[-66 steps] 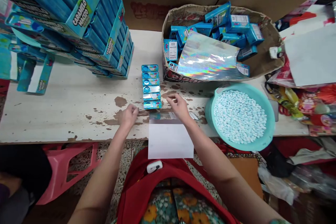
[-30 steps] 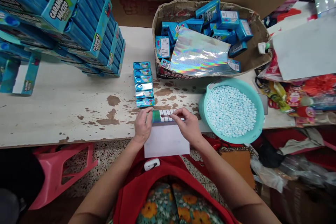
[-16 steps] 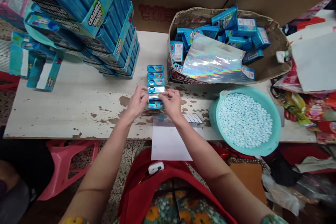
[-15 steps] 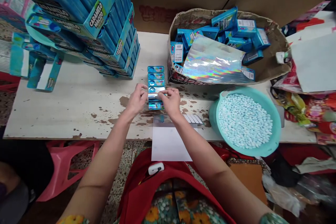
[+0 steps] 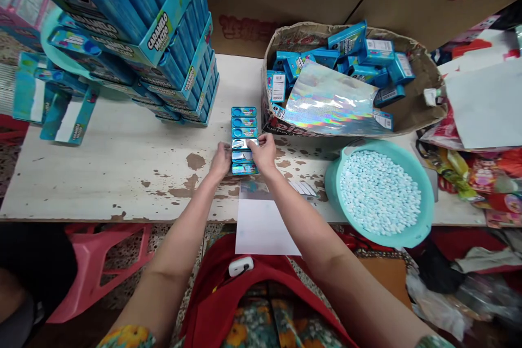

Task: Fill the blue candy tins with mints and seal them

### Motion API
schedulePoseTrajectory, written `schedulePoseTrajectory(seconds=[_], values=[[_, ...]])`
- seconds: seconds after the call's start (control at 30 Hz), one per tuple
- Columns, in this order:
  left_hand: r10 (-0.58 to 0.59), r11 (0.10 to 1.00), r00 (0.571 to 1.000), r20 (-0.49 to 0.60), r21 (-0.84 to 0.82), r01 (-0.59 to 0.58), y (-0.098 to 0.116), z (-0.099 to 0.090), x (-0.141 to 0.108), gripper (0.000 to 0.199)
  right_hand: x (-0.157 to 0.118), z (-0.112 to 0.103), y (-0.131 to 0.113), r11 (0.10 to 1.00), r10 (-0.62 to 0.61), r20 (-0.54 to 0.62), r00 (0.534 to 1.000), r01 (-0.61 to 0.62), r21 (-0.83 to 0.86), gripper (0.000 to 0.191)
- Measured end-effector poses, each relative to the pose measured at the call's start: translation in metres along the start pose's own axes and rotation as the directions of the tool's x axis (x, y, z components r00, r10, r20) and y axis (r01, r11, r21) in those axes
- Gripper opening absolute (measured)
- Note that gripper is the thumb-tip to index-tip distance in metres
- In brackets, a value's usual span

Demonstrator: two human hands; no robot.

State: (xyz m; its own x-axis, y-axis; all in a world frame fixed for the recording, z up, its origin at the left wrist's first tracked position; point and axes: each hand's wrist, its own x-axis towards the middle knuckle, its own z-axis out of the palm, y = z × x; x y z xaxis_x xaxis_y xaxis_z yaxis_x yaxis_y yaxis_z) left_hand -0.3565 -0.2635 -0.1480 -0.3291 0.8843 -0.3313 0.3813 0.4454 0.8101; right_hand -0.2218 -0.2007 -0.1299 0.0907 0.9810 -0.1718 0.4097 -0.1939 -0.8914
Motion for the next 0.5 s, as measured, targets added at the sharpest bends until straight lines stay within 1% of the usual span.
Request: schedulePoseTrajectory(seconds=[0.07, 0.13, 0.17, 0.2, 0.23, 0.27, 0.3, 0.37, 0.4, 0.43, 0.5], values=[[-0.030, 0.994, 0.999, -0.042, 0.099, 0.034, -0.011, -0.004, -0.006, 0.023, 0.000, -0.012, 0.002, 0.999, -0.004, 0.083, 0.997, -0.001, 0.050, 0.022], [-0.053, 0.976, 0.993, -0.102, 0.205, 0.073, -0.020, -0.011, -0.023, 0.021, -0.011, -0.033, 0.013, 0.996, -0.079, 0.127, 0.989, 0.075, 0.038, 0.022], [-0.054, 0.967, 0.991, -0.121, 0.240, 0.082, -0.023, -0.013, -0.036, 0.019, -0.022, -0.045, 0.022, 0.990, -0.136, 0.131, 0.982, 0.140, -0.017, 0.023], [-0.039, 0.960, 0.990, -0.133, 0.271, 0.074, -0.026, -0.014, -0.050, 0.018, -0.035, -0.057, 0.034, 0.972, -0.194, 0.127, 0.973, 0.208, -0.113, 0.024], [0.000, 0.953, 0.991, -0.134, 0.301, 0.041, -0.027, -0.013, -0.067, 0.019, -0.050, -0.068, 0.049, 0.936, -0.231, 0.130, 0.964, 0.257, -0.242, 0.026], [0.061, 0.944, 0.990, -0.126, 0.330, -0.016, -0.027, -0.009, -0.083, 0.021, -0.066, -0.078, 0.065, 0.889, -0.253, 0.158, 0.954, 0.294, -0.351, 0.029], [0.142, 0.928, 0.984, -0.105, 0.360, -0.095, -0.026, -0.003, -0.098, 0.023, -0.081, -0.085, 0.081, 0.846, -0.269, 0.199, 0.942, 0.330, -0.419, 0.035], [0.298, 0.867, 0.954, -0.022, 0.425, -0.261, -0.021, 0.017, -0.122, 0.025, -0.106, -0.094, 0.110, 0.791, -0.299, 0.270, 0.915, 0.396, -0.466, 0.045], [0.341, 0.832, 0.940, 0.024, 0.459, -0.313, -0.019, 0.028, -0.128, 0.028, -0.114, -0.096, 0.121, 0.779, -0.311, 0.287, 0.906, 0.416, -0.469, 0.049], [0.350, 0.801, 0.935, 0.062, 0.498, -0.333, -0.016, 0.039, -0.132, 0.032, -0.118, -0.097, 0.129, 0.773, -0.319, 0.292, 0.902, 0.426, -0.471, 0.052], [0.295, 0.755, 0.950, 0.105, 0.583, -0.299, -0.012, 0.058, -0.129, 0.037, -0.121, -0.097, 0.136, 0.768, -0.324, 0.287, 0.902, 0.427, -0.477, 0.055]])
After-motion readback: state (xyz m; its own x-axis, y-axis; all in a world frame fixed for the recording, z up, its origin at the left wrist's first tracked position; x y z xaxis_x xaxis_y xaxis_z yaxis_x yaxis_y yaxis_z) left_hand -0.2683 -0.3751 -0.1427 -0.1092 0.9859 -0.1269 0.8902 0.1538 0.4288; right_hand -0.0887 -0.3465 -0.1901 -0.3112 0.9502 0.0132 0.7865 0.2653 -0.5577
